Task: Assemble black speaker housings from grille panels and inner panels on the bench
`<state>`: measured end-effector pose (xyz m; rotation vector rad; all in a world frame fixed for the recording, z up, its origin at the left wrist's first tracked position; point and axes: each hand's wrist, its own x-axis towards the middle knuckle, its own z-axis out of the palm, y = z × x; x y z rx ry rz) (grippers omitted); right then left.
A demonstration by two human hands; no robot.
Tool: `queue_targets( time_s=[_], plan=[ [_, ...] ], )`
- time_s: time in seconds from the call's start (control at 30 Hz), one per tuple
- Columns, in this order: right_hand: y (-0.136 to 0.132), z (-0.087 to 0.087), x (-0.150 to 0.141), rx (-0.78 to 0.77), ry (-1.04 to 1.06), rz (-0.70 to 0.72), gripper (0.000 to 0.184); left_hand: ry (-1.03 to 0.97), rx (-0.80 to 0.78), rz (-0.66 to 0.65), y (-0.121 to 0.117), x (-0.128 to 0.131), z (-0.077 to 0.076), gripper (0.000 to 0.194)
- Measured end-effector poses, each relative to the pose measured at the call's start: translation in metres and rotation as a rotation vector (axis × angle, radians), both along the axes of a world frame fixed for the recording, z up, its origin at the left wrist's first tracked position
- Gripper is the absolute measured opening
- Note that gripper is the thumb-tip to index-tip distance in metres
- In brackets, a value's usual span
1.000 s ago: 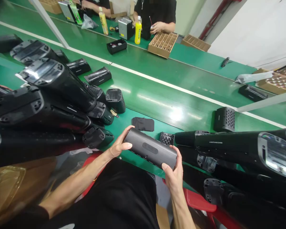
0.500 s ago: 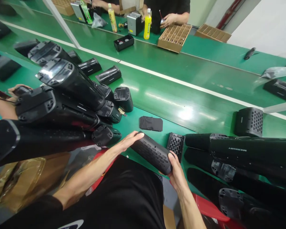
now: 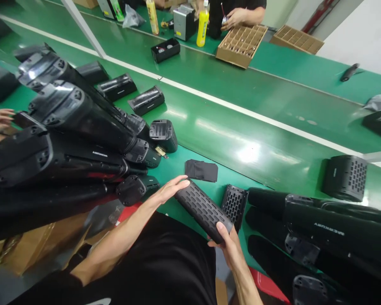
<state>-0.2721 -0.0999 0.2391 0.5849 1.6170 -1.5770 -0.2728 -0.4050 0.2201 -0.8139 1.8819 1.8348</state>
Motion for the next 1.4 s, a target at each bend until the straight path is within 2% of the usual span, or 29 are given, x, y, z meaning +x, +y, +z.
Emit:
queue_targets(
  time_s=[0.1, 0.2, 0.23, 0.3, 0.33, 0.43, 0.5, 0.57, 0.63, 0.7, 0.77, 0.83, 0.9, 0.97, 1.03, 1.1, 1.2, 1.27, 1.4],
  plan=[
    [-0.012, -0.006, -0.037, -0.019, 0.051, -0.007, 0.069, 0.077, 0.026, 0.134, -0.003, -0.018, -0.004, 0.082],
    [-0.042, -0.017, -0.105, -0.099, 0.075, 0.01, 0.065, 0.214, 0.065, 0.423, 0.005, -0.039, -0.01, 0.088],
    [-0.057, -0.022, -0.134, -0.126, 0.064, -0.018, 0.061, 0.253, 0.078, 0.496, 0.009, -0.045, -0.011, 0.09],
    [-0.092, -0.033, -0.195, -0.13, 0.068, -0.208, 0.049, 0.276, 0.072, 0.529, 0.021, -0.051, -0.015, 0.085],
    [-0.109, -0.039, -0.225, -0.119, 0.086, -0.322, 0.043, 0.249, 0.064, 0.488, 0.027, -0.052, -0.016, 0.076],
    [-0.144, -0.057, -0.305, -0.088, 0.139, -0.436, 0.035, 0.09, 0.036, 0.234, 0.049, -0.052, -0.019, 0.039],
    [-0.148, -0.066, -0.338, -0.061, 0.15, -0.462, 0.038, 0.005, -0.042, 0.03, 0.065, -0.057, -0.021, 0.032],
    [-0.139, -0.07, -0.351, -0.027, 0.149, -0.464, 0.04, -0.029, -0.21, -0.153, 0.085, -0.071, -0.025, 0.033],
    [-0.121, -0.067, -0.342, 0.01, 0.163, -0.442, 0.039, -0.032, -0.374, -0.308, 0.107, -0.091, -0.031, 0.041],
    [-0.096, -0.058, -0.311, 0.048, 0.217, -0.417, 0.042, -0.019, -0.461, -0.438, 0.129, -0.111, -0.04, 0.055],
    [-0.065, -0.047, -0.26, 0.081, 0.3, -0.404, 0.048, 0.004, -0.491, -0.542, 0.147, -0.126, -0.049, 0.059],
    [-0.031, -0.041, -0.193, 0.137, 0.38, -0.393, 0.05, 0.028, -0.506, -0.603, 0.16, -0.134, -0.057, 0.05],
    [0.002, -0.044, -0.119, 0.359, 0.509, -0.316, 0.052, 0.047, -0.504, -0.625, 0.165, -0.136, -0.062, 0.041],
    [0.027, -0.055, -0.053, 0.713, 0.507, -0.309, 0.057, 0.064, -0.493, -0.63, 0.165, -0.134, -0.066, 0.035],
    [0.04, -0.071, -0.008, 0.858, 0.431, -0.312, 0.063, 0.081, -0.48, -0.619, 0.163, -0.132, -0.068, 0.032],
    [0.045, -0.083, 0.014, 0.862, 0.355, -0.275, 0.065, 0.1, -0.464, -0.594, 0.159, -0.129, -0.07, 0.032],
    [0.046, -0.089, 0.018, 0.827, 0.318, -0.245, 0.063, 0.122, -0.433, -0.547, 0.155, -0.125, -0.072, 0.035],
    [0.048, -0.082, 0.019, 0.859, 0.322, -0.265, 0.063, 0.133, -0.405, -0.519, 0.155, -0.122, -0.072, 0.036],
    [0.058, -0.054, 0.035, 0.909, 0.386, -0.303, 0.064, 0.143, -0.366, -0.444, 0.152, -0.117, -0.062, 0.038]
  ],
)
